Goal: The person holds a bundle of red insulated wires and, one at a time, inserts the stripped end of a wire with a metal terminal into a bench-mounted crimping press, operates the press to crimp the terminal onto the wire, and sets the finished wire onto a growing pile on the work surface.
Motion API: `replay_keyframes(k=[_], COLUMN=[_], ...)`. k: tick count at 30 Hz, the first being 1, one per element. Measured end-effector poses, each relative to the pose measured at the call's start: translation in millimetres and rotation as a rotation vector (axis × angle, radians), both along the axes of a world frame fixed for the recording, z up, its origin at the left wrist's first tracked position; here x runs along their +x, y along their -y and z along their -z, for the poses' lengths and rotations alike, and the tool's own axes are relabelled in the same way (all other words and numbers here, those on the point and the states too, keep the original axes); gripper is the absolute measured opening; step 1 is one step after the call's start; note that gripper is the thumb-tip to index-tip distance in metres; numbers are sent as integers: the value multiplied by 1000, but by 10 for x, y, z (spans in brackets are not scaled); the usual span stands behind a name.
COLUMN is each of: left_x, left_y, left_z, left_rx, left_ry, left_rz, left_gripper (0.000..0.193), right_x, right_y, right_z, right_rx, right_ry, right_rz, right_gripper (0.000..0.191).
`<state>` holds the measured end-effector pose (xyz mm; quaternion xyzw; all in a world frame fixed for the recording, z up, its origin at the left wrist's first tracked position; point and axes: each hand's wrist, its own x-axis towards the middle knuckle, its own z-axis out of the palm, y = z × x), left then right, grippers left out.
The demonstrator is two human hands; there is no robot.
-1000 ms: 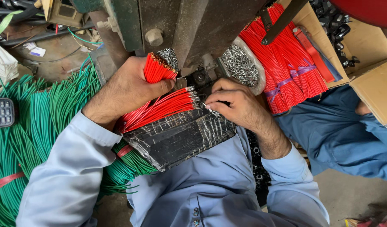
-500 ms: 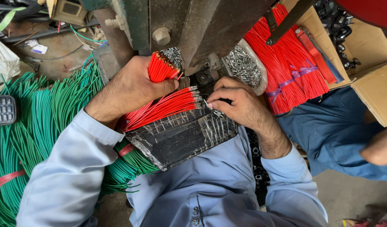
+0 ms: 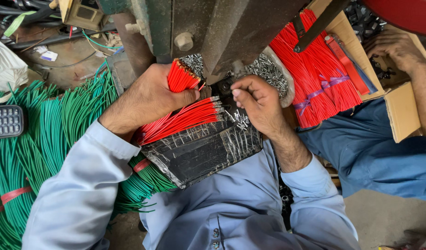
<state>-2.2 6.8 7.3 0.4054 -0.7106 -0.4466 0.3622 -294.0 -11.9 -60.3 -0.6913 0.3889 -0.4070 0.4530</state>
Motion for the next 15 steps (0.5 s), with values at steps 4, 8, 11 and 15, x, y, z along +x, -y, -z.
replay_keyframes(k=[4,8,11,15], left_x=[6,12,12,23], left_y=[7,14,27,16], left_z=[13,28,34,33], left_rx=[32,36,33,3], left_ry=[-3,15,9,-14], left_rz=[-19,-30,-25,-7], left_gripper=[15,17,16,16], right_x=[221,365,384,404], right_y=[-6,-38,-7,23], right_z=[-77,-141,-158,-118], right_rx=[-110,-216,-179,-107], right_ry=[7,-160,-81,90], right_rz=[36,66,5,-10], right_gripper=[10,10,12,9])
